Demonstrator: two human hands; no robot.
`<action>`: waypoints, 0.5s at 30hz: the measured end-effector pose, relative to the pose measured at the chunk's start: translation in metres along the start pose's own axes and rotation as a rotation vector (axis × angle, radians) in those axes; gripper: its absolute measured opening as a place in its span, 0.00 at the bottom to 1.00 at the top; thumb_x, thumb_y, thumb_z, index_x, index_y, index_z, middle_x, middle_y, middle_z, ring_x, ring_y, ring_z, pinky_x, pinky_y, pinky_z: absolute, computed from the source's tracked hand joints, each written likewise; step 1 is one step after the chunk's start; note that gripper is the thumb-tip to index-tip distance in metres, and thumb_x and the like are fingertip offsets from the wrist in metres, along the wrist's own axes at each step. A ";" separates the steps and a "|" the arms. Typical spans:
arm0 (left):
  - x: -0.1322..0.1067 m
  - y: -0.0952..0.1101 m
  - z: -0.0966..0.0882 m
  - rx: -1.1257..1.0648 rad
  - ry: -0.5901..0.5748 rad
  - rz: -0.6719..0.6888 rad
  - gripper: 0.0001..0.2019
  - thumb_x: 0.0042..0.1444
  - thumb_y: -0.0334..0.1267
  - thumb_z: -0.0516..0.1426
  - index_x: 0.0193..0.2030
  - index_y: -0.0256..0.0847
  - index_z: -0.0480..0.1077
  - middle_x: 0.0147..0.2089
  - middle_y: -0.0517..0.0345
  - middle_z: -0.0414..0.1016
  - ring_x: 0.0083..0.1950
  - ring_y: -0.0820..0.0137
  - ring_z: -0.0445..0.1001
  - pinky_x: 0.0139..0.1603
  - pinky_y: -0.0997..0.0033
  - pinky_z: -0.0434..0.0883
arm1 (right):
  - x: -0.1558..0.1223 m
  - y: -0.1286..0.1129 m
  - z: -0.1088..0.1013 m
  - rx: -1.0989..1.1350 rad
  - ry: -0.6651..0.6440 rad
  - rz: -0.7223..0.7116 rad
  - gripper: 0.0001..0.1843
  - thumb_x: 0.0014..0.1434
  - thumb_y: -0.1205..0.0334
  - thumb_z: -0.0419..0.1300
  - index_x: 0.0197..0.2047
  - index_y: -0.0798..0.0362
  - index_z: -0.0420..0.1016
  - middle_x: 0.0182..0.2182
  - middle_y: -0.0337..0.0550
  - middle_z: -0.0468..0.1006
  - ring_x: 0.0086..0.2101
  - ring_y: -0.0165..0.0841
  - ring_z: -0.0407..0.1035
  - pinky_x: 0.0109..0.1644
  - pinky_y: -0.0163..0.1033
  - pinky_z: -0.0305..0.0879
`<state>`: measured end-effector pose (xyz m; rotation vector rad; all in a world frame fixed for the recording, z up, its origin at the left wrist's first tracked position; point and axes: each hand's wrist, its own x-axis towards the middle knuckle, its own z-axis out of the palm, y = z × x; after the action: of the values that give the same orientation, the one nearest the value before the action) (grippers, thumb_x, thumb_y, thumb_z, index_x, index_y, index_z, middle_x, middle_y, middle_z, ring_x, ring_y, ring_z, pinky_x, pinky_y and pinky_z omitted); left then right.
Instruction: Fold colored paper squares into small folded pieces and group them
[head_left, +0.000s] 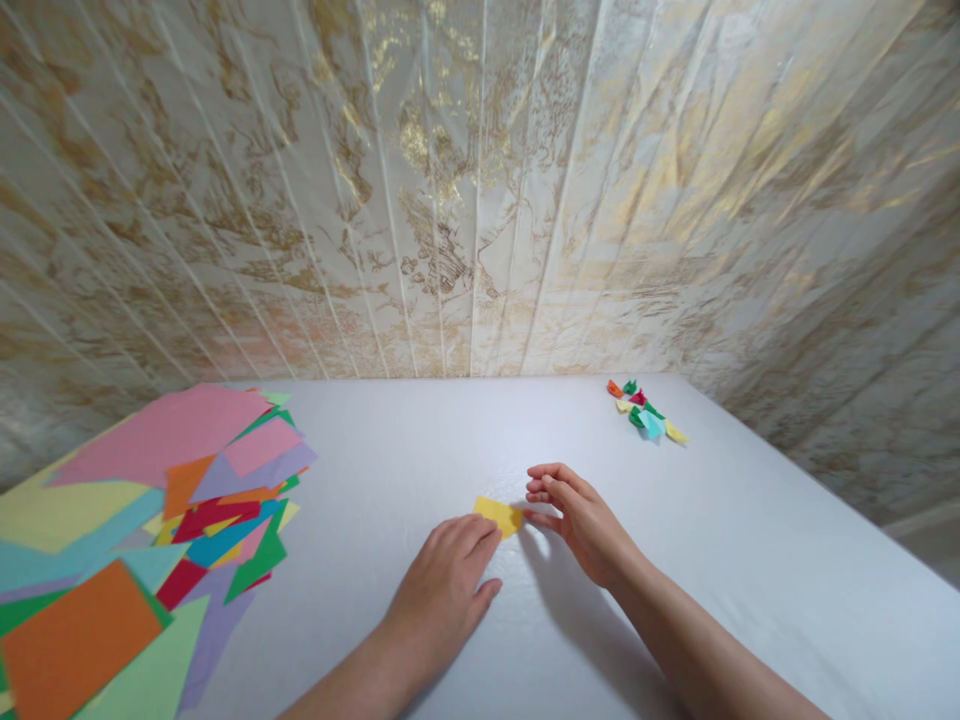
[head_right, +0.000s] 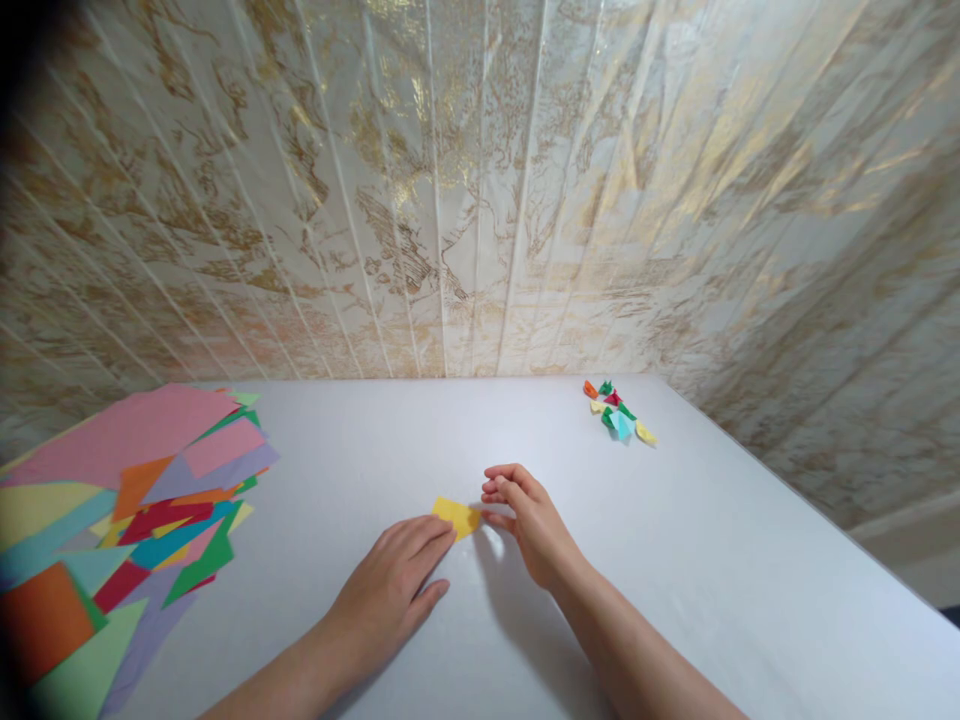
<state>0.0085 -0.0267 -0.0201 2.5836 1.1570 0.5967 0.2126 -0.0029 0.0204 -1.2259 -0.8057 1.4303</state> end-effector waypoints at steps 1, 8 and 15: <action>0.000 0.000 0.000 0.000 -0.004 -0.002 0.24 0.56 0.28 0.60 0.60 0.42 0.66 0.60 0.51 0.71 0.61 0.60 0.68 0.64 0.51 0.67 | 0.000 0.000 0.000 0.002 -0.002 0.000 0.18 0.47 0.50 0.68 0.38 0.51 0.75 0.35 0.41 0.74 0.39 0.34 0.68 0.43 0.41 0.70; 0.001 0.001 -0.001 0.000 0.000 -0.002 0.24 0.56 0.28 0.60 0.59 0.42 0.66 0.60 0.51 0.72 0.61 0.59 0.69 0.64 0.51 0.67 | 0.002 0.003 -0.002 -0.026 -0.018 -0.005 0.17 0.48 0.49 0.68 0.37 0.51 0.76 0.36 0.42 0.75 0.39 0.34 0.69 0.44 0.40 0.69; 0.000 0.001 0.000 -0.003 0.015 0.002 0.23 0.57 0.29 0.59 0.60 0.43 0.66 0.60 0.51 0.72 0.61 0.60 0.69 0.64 0.51 0.67 | 0.005 0.012 0.000 -0.059 -0.055 -0.010 0.14 0.49 0.52 0.67 0.36 0.51 0.76 0.39 0.43 0.75 0.41 0.34 0.71 0.49 0.42 0.69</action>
<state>0.0088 -0.0271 -0.0198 2.5821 1.1579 0.6184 0.2091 -0.0013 0.0080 -1.2298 -0.8959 1.4459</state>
